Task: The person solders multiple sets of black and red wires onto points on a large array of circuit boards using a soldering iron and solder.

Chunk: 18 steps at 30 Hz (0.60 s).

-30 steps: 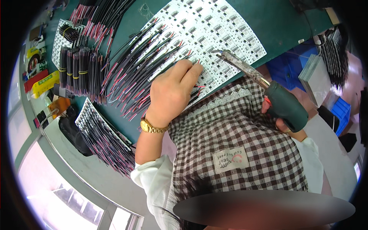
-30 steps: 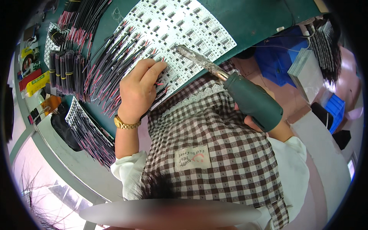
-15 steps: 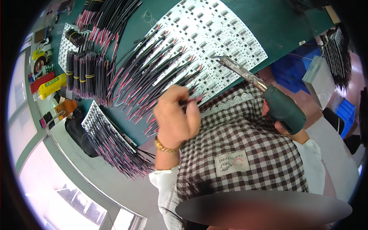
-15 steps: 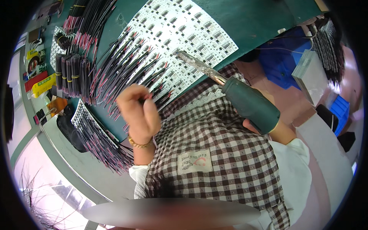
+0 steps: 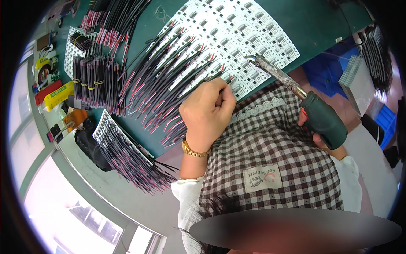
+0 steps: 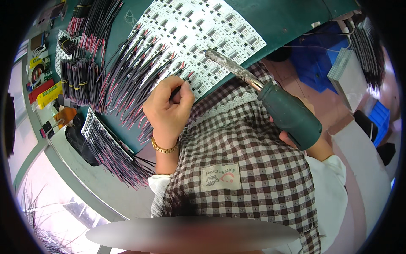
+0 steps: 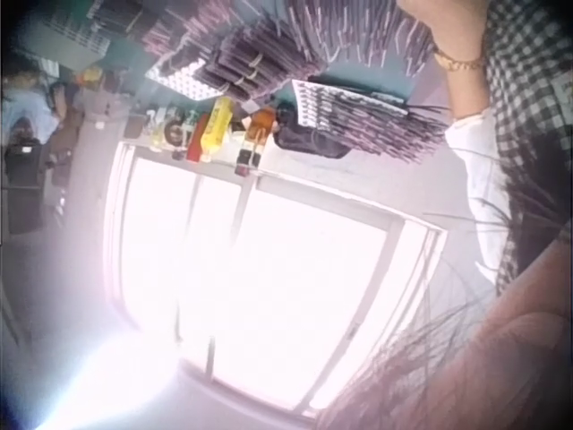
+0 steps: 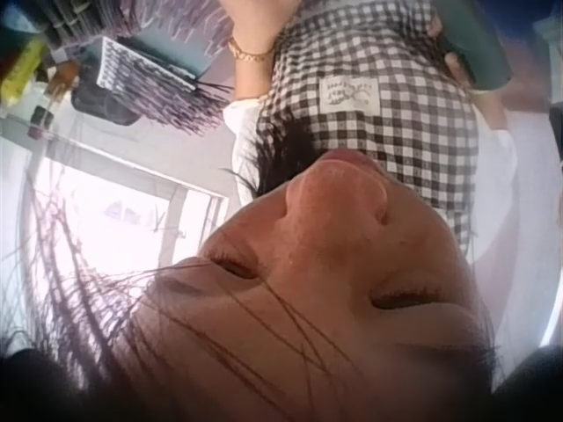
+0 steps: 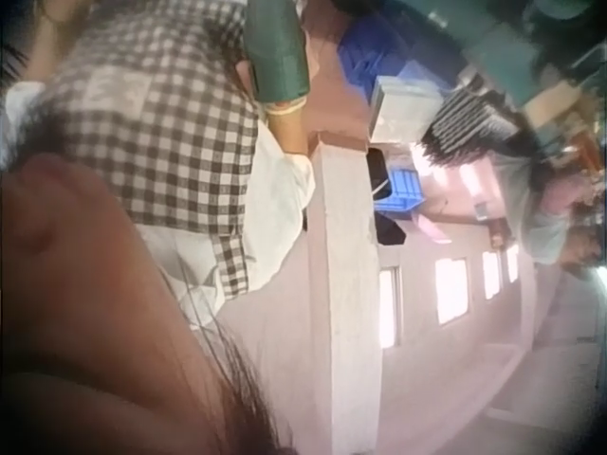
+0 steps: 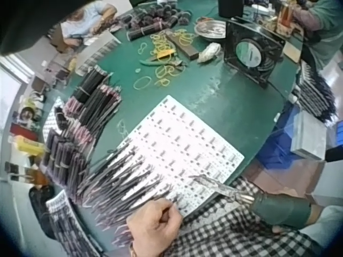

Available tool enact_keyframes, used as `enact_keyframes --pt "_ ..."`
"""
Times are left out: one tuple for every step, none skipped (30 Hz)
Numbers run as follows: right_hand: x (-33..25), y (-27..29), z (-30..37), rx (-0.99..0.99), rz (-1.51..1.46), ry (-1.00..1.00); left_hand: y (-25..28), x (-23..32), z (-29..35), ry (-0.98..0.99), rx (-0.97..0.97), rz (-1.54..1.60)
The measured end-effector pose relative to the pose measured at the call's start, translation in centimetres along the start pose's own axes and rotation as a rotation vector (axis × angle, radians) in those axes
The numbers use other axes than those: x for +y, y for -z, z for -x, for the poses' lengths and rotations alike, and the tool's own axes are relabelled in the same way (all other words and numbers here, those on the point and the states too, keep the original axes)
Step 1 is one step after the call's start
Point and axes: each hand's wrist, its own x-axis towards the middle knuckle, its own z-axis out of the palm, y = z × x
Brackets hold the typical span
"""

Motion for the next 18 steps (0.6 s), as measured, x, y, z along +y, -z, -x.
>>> enact_keyframes --pt "-0.1 0.2 0.1 -0.024 0.014 -0.019 -0.1 0.1 0.0 0.006 -0.004 0.004" --pt "-0.2 0.3 0.0 -0.027 0.014 -0.027 -0.2 0.2 0.0 0.01 -0.006 -0.027" --pt "-0.5 0.4 -0.2 -0.047 0.031 -0.028 -0.3 0.3 0.0 0.014 -0.008 -0.058" --pt "-0.6 0.4 -0.3 -0.069 0.047 -0.027 -0.3 0.4 0.0 0.011 -0.005 -0.105" --pt "-0.4 0.4 -0.2 -0.075 0.045 -0.032 -0.4 0.4 0.0 0.019 -0.008 -0.105" --pt "-0.2 0.3 0.0 -0.088 0.035 -0.023 -0.4 0.5 0.1 0.021 -0.004 -0.132" --pt "0.0 0.4 0.1 -0.098 0.027 -0.013 -0.5 0.5 0.0 0.019 0.0 -0.159" --pt "0.1 0.5 0.1 -0.101 0.026 -0.017 -0.6 0.5 -0.1 0.012 0.011 -0.162" --pt "0.0 0.8 0.0 -0.146 0.031 -0.009 -0.6 0.5 0.0 0.017 0.009 -0.162" --pt "-0.2 1.1 0.0 -0.184 0.045 -0.006 -0.7 0.4 -0.1 0.005 0.013 -0.163" --pt "-0.3 1.2 -0.1 -0.182 0.054 -0.014 -0.8 0.3 -0.2 -0.007 0.018 -0.164" --pt "-0.5 1.3 -0.1 -0.179 0.123 0.029 -0.8 0.3 -0.3 -0.008 0.018 -0.151" --pt "0.0 1.2 -0.1 -0.183 0.173 0.086 -0.8 0.4 -0.1 0.006 0.012 -0.161" --pt "0.4 1.1 -0.1 -0.187 0.164 0.09 -0.7 0.5 0.1 0.018 0.005 -0.17" --pt "0.8 0.9 -0.2 -0.191 0.169 0.107 -0.8 0.6 0.2 0.021 0.005 -0.18" --pt "0.7 0.8 -0.3 -0.192 0.183 0.115 -0.8 0.5 0.2 0.022 0.007 -0.174" --pt "0.6 0.8 -0.4 -0.192 0.185 0.111 -0.9 0.5 0.1 0.022 0.009 -0.169" --pt "0.5 0.9 -0.6 -0.206 0.171 0.113 -0.9 0.4 0.1 0.023 0.007 -0.166"
